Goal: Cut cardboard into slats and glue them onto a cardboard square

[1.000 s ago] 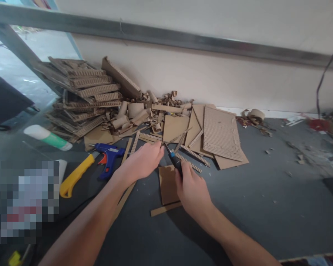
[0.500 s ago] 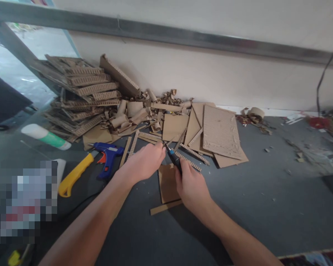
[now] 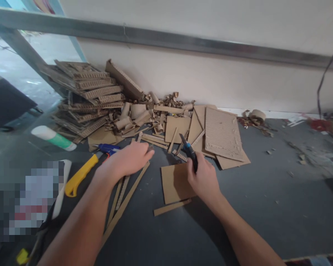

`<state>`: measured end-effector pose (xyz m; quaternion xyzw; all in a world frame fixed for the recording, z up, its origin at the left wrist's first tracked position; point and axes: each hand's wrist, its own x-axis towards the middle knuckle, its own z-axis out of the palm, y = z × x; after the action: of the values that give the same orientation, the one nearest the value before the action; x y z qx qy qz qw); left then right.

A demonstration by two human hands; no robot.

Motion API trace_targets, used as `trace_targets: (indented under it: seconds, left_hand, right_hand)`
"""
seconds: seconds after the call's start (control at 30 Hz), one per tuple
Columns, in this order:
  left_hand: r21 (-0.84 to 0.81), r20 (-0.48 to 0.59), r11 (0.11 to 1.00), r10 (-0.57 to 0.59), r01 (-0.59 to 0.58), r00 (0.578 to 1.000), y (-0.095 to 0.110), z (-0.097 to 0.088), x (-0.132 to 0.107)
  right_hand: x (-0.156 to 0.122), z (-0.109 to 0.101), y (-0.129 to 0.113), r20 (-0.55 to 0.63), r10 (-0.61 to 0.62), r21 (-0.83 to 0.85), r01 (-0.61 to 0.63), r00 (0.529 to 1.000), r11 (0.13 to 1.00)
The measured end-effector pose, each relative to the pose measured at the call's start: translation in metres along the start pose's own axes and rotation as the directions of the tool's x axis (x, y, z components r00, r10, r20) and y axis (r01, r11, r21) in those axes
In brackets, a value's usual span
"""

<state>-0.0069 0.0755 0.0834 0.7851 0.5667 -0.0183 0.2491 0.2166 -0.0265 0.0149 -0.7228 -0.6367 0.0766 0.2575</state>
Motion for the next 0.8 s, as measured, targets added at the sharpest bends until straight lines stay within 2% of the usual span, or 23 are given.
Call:
trace_targets:
  seconds: [0.07, 0.13, 0.27, 0.4, 0.47, 0.57, 0.6, 0.67, 0.7, 0.77, 0.8]
  left_hand:
    - [0.088, 0.173, 0.995, -0.057, 0.042, 0.983, 0.001, 0.009, 0.003]
    - [0.159, 0.257, 0.985, -0.113, 0.073, 0.960, 0.001, 0.017, 0.006]
    - [0.183, 0.261, 0.982, -0.099, 0.051, 0.960, -0.003, 0.023, 0.010]
    - [0.163, 0.270, 0.986, -0.003, -0.043, 0.963, -0.002, 0.014, 0.008]
    - [0.050, 0.244, 0.991, 0.104, -0.120, 0.964, 0.003, 0.006, 0.004]
    - [-0.301, 0.066, 0.937, 0.206, -0.177, 0.976, 0.014, -0.001, -0.004]
    - [-0.417, 0.031, 0.892, 0.207, -0.176, 0.978, 0.018, -0.001, -0.006]
    - [-0.649, -0.020, 0.740, 0.219, -0.180, 0.975, 0.026, 0.001, -0.009]
    - [-0.728, -0.054, 0.657, 0.232, -0.197, 0.971, 0.030, 0.003, -0.009]
    - [-0.777, -0.104, 0.589, 0.232, -0.225, 0.967, 0.036, 0.009, -0.008]
    - [-0.815, -0.135, 0.527, 0.228, -0.239, 0.964, 0.038, 0.012, -0.006]
  right_hand:
    - [0.004, 0.001, 0.007, -0.058, 0.019, 0.018, -0.018, 0.998, 1.000]
    - [0.007, 0.002, 0.012, -0.106, 0.040, 0.051, -0.035, 0.994, 0.998]
    - [0.008, 0.003, 0.014, -0.131, 0.077, 0.128, -0.061, 0.988, 0.990]
    - [0.006, 0.003, 0.010, -0.028, 0.139, 0.296, -0.124, 0.990, 0.947]
    - [0.004, 0.003, 0.006, 0.065, 0.160, 0.457, -0.172, 0.985, 0.873]
    - [0.000, 0.003, -0.002, 0.214, 0.143, 0.706, -0.254, 0.966, 0.661]
    - [-0.002, 0.003, -0.005, 0.252, 0.129, 0.761, -0.279, 0.959, 0.586]
    - [-0.007, 0.004, -0.012, 0.318, 0.091, 0.817, -0.321, 0.944, 0.479]
    - [-0.010, 0.004, -0.015, 0.349, 0.071, 0.826, -0.343, 0.934, 0.448]
    - [-0.014, 0.004, -0.020, 0.409, 0.040, 0.819, -0.386, 0.912, 0.425]
    - [-0.016, 0.004, -0.022, 0.431, 0.036, 0.810, -0.404, 0.902, 0.426]
